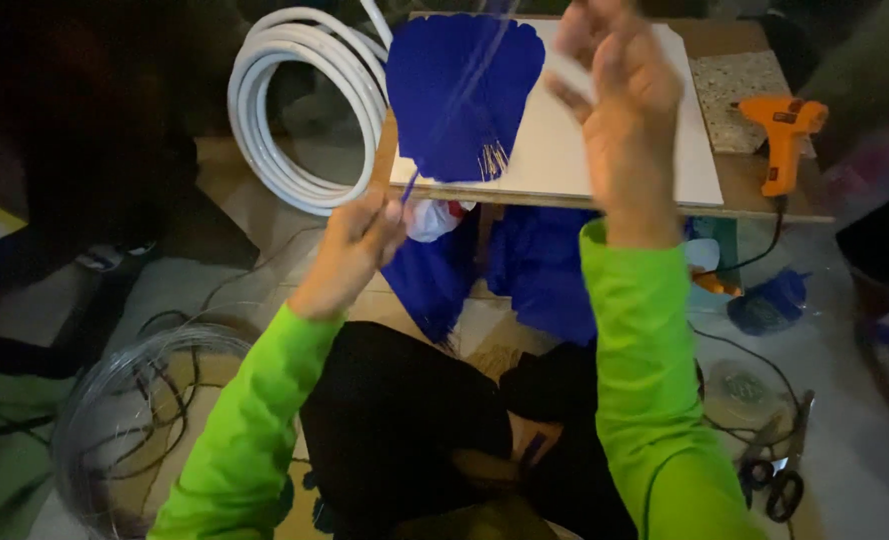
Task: Cutting wire with pliers and preparing blue fabric strips for assembly.
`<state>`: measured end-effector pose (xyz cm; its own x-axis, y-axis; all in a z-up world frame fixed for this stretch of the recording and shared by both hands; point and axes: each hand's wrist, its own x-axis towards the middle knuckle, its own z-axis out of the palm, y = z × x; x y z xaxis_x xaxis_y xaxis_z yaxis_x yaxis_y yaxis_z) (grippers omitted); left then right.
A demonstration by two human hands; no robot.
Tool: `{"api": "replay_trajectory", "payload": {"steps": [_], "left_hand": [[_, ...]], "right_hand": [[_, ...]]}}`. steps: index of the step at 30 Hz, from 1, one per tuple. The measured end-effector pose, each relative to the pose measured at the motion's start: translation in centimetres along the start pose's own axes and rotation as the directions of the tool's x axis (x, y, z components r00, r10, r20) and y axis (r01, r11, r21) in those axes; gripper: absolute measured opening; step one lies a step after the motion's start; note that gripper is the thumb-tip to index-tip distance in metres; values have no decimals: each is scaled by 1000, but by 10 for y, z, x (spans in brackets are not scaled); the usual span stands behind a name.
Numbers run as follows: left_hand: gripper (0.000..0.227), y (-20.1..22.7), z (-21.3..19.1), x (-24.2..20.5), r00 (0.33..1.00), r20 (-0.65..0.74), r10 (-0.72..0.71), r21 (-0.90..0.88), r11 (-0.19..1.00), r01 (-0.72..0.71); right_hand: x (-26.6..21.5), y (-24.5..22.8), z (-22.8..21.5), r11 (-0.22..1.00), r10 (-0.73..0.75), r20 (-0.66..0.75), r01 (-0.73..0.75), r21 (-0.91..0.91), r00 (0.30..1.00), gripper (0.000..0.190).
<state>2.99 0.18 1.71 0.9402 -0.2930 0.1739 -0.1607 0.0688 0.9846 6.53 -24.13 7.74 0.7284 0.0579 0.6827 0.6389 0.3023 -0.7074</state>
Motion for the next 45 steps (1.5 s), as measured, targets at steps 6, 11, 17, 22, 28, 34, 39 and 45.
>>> {"api": "replay_trajectory", "payload": {"steps": [6,11,17,22,28,34,39,45], "left_hand": [[20,42,37,40,990,-42,136,-241,960,-142],[15,61,53,62,976,79,203,-374,913,-160],[14,83,65,76,958,55,280,-292,922,-253],[14,84,57,64,954,51,295,-217,936,-277],[13,41,64,52,966,-48,253,-441,863,-248],[13,-24,95,41,905,-412,108,-465,829,-311],[20,-49,112,30,841,-512,174,-311,875,-371],[12,-69,103,6,905,-395,155,-8,985,-172]], "right_hand": [[-64,59,62,911,326,-83,-290,292,942,37],[-68,61,64,785,220,70,-220,580,973,36],[-59,38,74,692,233,138,-264,673,963,46],[-58,37,61,793,295,42,-269,547,955,50],[-71,50,44,966,250,-31,-247,77,968,23],[-102,80,23,959,260,-219,-278,-58,940,16],[-123,86,5,887,276,-216,-335,-318,937,4],[-140,75,-10,879,296,-123,-320,-354,947,6]]}}
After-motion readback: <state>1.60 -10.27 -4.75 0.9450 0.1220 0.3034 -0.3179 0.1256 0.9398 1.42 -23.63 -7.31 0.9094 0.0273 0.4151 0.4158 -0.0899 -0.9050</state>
